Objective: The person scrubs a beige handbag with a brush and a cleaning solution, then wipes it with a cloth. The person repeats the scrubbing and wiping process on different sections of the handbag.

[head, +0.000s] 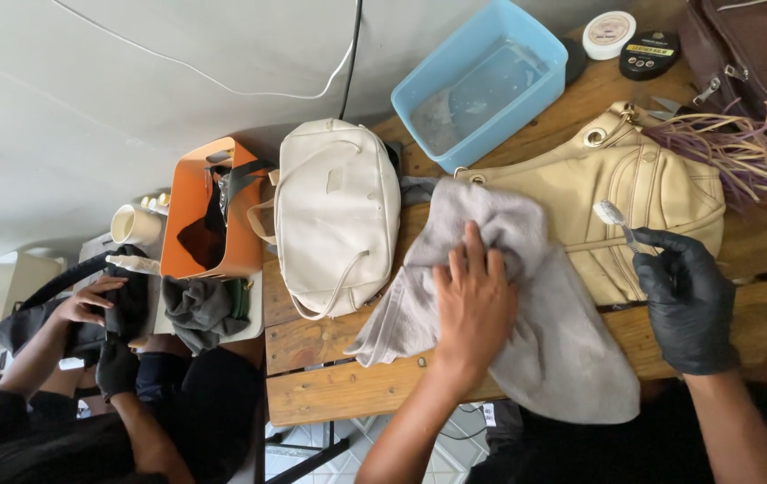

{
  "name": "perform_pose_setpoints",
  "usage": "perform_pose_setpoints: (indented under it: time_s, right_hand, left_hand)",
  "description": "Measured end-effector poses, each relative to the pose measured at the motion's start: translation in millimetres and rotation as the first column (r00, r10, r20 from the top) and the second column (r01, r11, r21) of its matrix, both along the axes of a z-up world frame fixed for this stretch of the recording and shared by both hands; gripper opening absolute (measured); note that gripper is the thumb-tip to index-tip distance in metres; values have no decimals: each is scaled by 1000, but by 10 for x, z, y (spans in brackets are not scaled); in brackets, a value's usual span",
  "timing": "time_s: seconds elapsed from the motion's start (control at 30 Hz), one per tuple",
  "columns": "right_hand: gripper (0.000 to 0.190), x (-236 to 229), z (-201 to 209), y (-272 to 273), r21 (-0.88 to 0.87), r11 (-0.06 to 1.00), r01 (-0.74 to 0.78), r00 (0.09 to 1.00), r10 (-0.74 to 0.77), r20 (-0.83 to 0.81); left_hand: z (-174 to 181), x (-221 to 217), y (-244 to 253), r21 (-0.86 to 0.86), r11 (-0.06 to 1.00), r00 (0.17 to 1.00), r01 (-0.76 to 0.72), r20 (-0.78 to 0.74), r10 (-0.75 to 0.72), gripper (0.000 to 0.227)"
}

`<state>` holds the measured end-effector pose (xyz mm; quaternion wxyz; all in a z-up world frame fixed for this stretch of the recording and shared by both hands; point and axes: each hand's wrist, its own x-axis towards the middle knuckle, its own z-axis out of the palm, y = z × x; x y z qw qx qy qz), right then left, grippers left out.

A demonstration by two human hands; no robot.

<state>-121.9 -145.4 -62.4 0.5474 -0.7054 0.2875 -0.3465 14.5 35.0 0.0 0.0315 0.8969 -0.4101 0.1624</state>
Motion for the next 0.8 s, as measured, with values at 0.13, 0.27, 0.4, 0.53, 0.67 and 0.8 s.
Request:
perform_pose_setpoints:
  time_s: [0.13,0.27,0.4,0.53,0.67,0.8]
  right_hand:
    - [22,8,3,-7,24,1000,14,1000,-14,7]
    - [21,-8,-30,-37,-57,998,-1,998,-2,-57]
    - [19,-2,18,-14,-113,994,8,998,-16,-66]
    - [23,-14,53,-36,-135,990,-39,997,31,-65]
    - [24,-11,25,-26,-169,985,-37,998,27,-59]
    - [19,0,81,9,-67,998,-14,999,12,-36]
  left_hand:
    - [-13,-491,184,22,990,985,142,-100,-139,27]
    - [-1,-610,215,-185,960,963,209,-134,-235,24]
    - [-80,-566,248,-221,965,967,138,-181,-180,28]
    - [194,-235,227,-257,966,985,26,-159,-69,42]
    - [231,242,56,-259,949,983,-181,-65,170,48]
    - [71,321,-45,35,986,987,-161,-2,161,81]
